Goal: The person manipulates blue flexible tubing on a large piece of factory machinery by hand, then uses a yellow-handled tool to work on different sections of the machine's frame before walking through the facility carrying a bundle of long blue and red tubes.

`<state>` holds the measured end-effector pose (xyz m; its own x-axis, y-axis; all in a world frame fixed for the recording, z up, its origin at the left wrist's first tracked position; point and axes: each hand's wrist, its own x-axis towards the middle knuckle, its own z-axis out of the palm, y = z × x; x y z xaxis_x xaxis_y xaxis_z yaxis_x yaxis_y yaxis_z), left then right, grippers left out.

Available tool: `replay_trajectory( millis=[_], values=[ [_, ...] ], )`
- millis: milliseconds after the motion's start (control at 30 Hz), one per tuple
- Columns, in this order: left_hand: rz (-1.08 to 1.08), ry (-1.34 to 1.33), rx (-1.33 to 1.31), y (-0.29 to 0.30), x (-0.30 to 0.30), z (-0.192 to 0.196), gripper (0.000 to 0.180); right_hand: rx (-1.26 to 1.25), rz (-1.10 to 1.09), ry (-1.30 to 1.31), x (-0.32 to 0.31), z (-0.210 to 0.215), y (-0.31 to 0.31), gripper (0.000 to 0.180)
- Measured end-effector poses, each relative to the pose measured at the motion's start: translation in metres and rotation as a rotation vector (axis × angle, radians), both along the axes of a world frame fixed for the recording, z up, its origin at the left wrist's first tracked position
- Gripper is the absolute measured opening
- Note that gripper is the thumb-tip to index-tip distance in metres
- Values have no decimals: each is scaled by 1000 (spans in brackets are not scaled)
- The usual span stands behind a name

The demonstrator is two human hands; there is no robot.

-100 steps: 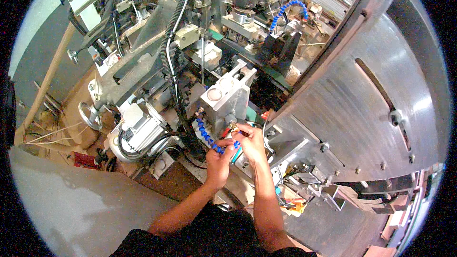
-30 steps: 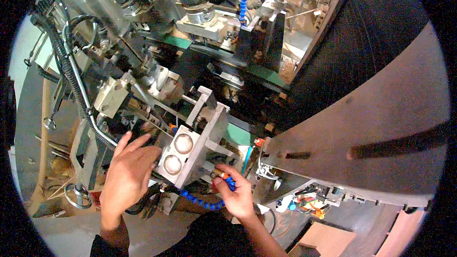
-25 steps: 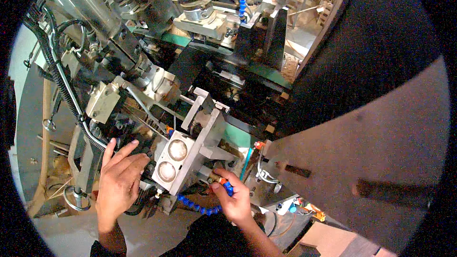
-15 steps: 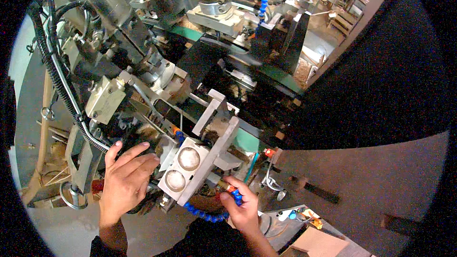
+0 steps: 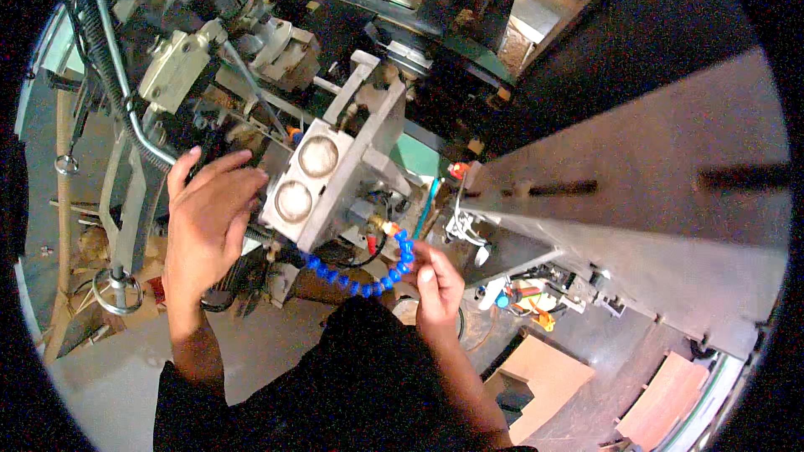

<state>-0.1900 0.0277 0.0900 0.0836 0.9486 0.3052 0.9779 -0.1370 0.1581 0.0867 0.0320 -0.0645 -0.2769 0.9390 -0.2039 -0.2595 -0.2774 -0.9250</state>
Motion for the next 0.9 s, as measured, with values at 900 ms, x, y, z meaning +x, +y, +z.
replay_trajectory(
  millis=[900],
  values=[
    [359,-1018,203,-29,157,-177,35,947,4,-703,-29,114,76,43]
  ],
)
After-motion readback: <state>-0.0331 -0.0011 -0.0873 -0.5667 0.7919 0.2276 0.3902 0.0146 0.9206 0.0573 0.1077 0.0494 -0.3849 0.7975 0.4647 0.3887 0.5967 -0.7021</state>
